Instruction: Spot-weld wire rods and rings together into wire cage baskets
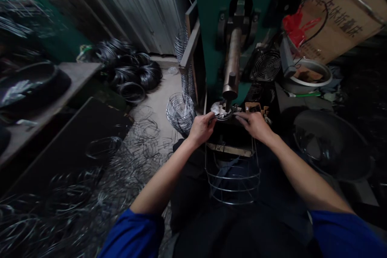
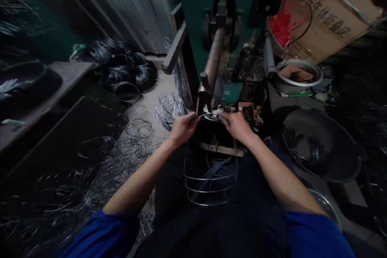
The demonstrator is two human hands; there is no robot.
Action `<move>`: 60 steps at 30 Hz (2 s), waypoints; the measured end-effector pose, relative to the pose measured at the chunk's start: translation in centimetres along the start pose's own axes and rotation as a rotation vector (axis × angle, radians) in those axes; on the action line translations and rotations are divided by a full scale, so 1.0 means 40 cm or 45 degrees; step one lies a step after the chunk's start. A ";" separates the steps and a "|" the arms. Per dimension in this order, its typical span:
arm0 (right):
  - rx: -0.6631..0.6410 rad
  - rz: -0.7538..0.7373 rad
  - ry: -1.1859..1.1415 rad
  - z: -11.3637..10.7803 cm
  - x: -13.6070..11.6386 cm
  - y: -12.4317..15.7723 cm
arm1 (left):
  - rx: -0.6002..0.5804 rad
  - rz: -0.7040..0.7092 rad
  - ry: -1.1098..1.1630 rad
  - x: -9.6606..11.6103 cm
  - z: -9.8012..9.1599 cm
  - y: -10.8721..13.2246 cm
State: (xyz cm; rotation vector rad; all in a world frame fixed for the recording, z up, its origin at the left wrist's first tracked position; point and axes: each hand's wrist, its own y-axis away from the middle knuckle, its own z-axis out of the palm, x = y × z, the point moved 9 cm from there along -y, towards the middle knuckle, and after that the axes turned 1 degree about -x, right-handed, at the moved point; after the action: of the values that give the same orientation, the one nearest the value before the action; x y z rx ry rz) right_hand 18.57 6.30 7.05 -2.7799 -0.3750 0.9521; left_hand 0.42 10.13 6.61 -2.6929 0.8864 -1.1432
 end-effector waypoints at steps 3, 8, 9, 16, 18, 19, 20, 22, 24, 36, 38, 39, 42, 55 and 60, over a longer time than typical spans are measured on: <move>0.004 -0.035 0.014 -0.004 -0.005 -0.007 | -0.003 0.000 -0.027 0.009 -0.008 -0.006; -0.013 0.009 0.057 -0.004 0.003 -0.021 | 0.010 -0.008 -0.007 0.004 -0.010 -0.015; -0.021 0.004 0.061 -0.004 0.001 -0.023 | 0.013 -0.005 0.001 0.002 -0.010 -0.016; -0.034 -0.005 0.070 -0.010 -0.007 -0.032 | 0.000 -0.015 0.028 0.003 -0.015 -0.023; -0.051 -0.007 0.066 -0.008 -0.005 -0.033 | -0.010 -0.031 0.010 0.005 -0.016 -0.025; -0.056 -0.006 0.063 -0.007 -0.003 -0.034 | -0.015 -0.038 0.001 0.005 -0.016 -0.026; -0.059 -0.003 0.060 -0.007 -0.001 -0.035 | -0.021 -0.043 -0.006 0.005 -0.015 -0.026; -0.066 0.005 0.053 -0.005 0.002 -0.036 | -0.024 -0.048 -0.017 0.004 -0.013 -0.026; -0.070 0.013 0.044 -0.003 0.004 -0.037 | -0.024 -0.049 -0.025 0.002 -0.010 -0.026; -0.035 -0.004 0.013 0.002 0.000 -0.029 | -0.033 -0.020 -0.052 0.013 -0.002 -0.015; -0.020 0.022 -0.003 0.002 0.004 -0.031 | -0.021 -0.052 0.014 0.011 -0.003 -0.021; -0.008 0.052 -0.002 0.000 0.006 -0.029 | -0.012 -0.096 0.100 0.005 -0.007 -0.024; 0.017 0.146 0.040 -0.018 0.001 -0.003 | 0.014 -0.274 0.486 -0.029 -0.022 -0.007; 0.576 0.176 0.101 -0.197 -0.039 0.299 | -0.166 -1.358 1.860 0.003 0.264 0.466; 0.545 1.140 0.353 -0.250 0.284 0.720 | 0.056 -1.304 1.358 -0.039 0.234 0.400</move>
State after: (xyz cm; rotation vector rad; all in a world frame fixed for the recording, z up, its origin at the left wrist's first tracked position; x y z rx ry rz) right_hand 38.60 -18.65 1.14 -2.5630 1.0574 0.6290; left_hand -1.74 -3.61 -5.75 -2.3021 -0.7009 -2.7842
